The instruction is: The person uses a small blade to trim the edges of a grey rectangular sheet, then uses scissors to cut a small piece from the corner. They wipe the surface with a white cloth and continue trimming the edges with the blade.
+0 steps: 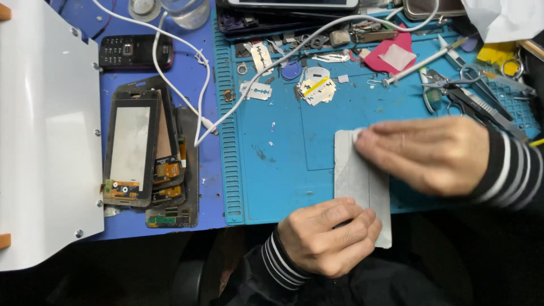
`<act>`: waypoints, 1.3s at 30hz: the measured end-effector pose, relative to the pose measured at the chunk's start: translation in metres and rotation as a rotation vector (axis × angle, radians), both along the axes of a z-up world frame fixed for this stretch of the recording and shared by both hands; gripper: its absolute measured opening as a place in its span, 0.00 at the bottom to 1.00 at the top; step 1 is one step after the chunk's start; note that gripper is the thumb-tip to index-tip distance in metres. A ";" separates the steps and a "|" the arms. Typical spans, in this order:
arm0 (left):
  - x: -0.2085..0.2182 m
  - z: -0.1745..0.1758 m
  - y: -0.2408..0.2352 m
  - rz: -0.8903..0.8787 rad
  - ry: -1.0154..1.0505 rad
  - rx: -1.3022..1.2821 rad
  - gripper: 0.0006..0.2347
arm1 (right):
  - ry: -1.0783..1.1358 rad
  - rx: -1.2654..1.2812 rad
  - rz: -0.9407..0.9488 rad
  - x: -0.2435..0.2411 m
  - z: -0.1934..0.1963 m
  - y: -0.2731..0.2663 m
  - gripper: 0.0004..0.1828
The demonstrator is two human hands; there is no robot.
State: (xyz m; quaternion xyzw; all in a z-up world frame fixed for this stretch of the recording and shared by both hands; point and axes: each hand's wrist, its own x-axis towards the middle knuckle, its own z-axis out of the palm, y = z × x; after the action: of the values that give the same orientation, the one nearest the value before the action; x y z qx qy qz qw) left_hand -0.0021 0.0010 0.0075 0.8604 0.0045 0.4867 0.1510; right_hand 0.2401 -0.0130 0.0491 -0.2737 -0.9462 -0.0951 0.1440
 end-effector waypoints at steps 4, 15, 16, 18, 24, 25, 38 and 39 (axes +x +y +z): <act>-0.001 0.000 0.000 -0.018 -0.007 -0.024 0.12 | 0.134 -0.135 0.076 -0.015 0.005 -0.004 0.20; -0.002 -0.006 -0.003 0.068 -0.011 0.032 0.12 | 0.003 0.005 0.011 -0.021 0.009 0.000 0.18; -0.002 -0.007 -0.003 0.061 -0.025 0.025 0.13 | 0.064 -0.066 0.062 -0.029 0.008 -0.009 0.20; -0.001 -0.008 -0.004 0.050 -0.040 0.017 0.16 | 0.125 -0.137 0.109 -0.026 0.004 -0.008 0.22; -0.001 -0.005 -0.002 0.027 -0.062 0.008 0.15 | 0.180 -0.166 0.130 -0.031 0.012 -0.002 0.21; -0.001 -0.005 -0.002 0.029 -0.058 0.015 0.12 | 0.164 -0.142 0.107 -0.023 0.010 0.005 0.20; -0.001 -0.006 -0.005 0.035 -0.055 -0.017 0.16 | 0.168 -0.180 0.153 -0.034 0.001 -0.013 0.22; -0.001 -0.006 -0.004 0.037 -0.056 -0.017 0.16 | 0.167 -0.180 0.154 -0.026 0.000 0.001 0.22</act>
State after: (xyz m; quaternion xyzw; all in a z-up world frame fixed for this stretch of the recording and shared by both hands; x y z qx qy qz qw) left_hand -0.0031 -0.0033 0.0014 0.8450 0.0202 0.5131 0.1495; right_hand 0.2146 -0.0125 0.0494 -0.2192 -0.9538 0.0248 0.2040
